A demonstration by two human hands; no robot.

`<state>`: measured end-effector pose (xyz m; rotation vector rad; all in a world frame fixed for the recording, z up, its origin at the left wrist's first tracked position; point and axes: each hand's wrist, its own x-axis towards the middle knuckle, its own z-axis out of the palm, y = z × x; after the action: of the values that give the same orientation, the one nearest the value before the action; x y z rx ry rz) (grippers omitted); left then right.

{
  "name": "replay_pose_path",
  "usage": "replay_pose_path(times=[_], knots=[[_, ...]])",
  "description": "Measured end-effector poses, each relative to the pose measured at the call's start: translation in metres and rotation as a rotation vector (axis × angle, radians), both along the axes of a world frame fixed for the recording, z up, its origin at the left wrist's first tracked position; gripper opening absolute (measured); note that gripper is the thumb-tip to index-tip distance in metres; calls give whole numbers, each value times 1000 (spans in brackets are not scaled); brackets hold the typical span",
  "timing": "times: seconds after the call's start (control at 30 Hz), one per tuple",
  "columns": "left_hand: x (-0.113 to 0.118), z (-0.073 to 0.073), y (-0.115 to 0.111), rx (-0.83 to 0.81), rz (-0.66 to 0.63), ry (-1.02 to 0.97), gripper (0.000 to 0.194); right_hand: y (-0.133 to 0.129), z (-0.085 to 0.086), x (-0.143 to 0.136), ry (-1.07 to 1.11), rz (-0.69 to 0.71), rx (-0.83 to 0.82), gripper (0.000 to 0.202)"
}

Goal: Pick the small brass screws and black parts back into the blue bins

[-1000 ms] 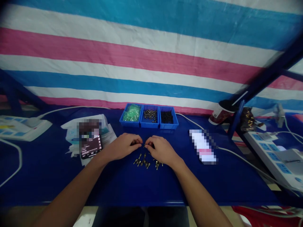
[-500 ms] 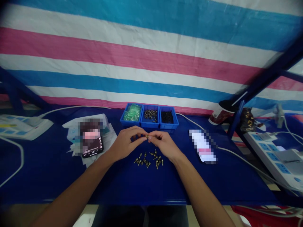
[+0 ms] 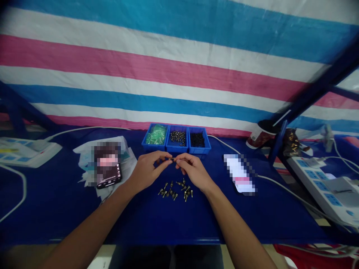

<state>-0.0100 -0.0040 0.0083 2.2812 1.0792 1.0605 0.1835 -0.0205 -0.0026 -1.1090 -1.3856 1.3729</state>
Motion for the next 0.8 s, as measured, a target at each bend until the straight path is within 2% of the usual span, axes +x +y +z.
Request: replay_pose_path(times=[0.17,0.3,0.47,0.7,0.8], knots=[[-2,0,1,-17,-55,37,12,-4,4,-2,-226,7,103,30],[-2,1,0,-43,-82,39,10,-4,3,-2,-283,26,102,32],[0,1,-1,-75,-83,5,13,-3,1,-2,-233,58,83,36],[1,3,-5,-73,-54,-18,32,-2,-3,-3,-172,68,52,34],[-1,7,-2,-25,76,-66,31,1,-6,-6,-50,-84,82,23]])
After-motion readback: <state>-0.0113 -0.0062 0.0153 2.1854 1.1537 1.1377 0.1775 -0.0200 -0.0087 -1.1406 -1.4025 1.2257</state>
